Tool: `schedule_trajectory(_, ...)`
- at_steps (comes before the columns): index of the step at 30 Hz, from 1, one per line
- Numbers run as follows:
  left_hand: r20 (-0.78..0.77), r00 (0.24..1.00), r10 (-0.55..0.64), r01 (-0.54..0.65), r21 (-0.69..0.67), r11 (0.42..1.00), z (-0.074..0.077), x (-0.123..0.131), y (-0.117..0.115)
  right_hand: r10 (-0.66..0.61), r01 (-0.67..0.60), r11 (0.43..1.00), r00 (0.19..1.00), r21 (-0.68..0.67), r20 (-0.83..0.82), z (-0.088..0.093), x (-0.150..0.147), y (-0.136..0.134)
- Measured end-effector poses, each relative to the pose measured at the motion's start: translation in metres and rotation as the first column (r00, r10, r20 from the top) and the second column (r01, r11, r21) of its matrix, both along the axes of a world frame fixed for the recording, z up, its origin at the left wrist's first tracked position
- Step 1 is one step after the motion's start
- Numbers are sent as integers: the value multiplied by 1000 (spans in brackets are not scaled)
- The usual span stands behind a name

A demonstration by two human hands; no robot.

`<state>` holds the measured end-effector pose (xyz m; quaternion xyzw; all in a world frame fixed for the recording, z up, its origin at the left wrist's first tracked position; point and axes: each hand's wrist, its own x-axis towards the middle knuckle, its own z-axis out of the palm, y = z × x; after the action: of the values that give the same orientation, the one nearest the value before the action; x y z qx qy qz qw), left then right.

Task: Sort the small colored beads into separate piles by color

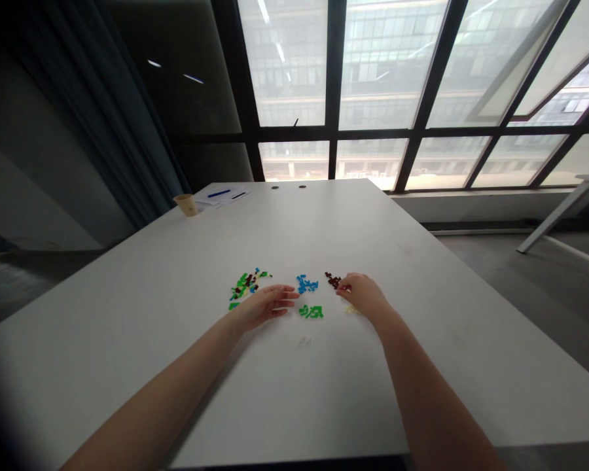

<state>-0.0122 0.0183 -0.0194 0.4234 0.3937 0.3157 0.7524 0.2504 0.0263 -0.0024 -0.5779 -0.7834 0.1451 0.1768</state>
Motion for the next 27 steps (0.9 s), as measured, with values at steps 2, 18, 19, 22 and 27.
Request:
schedule_trajectory(2,2,1000,25,-25,-15,1000,-2,0,2,-39,46,992,997,-121,61,-5,13,5)
schedule_trajectory(18,6,770,638,-614,284,737,1,-22,26,-2,-2,954,1000,-301,-12,-16,26,7)
schedule_trajectory(19,-9,736,677,-632,349,692,-1,-29,31,1,-6,953,1000,-304,-17,-16,25,7)
schedule_trajectory(22,-149,645,750,-536,611,583,-11,-48,42,-19,10,965,999,-263,-31,-14,24,7)
schedule_trajectory(27,-554,395,733,96,818,567,-25,-53,40,-105,90,983,991,-158,-87,-7,17,5)
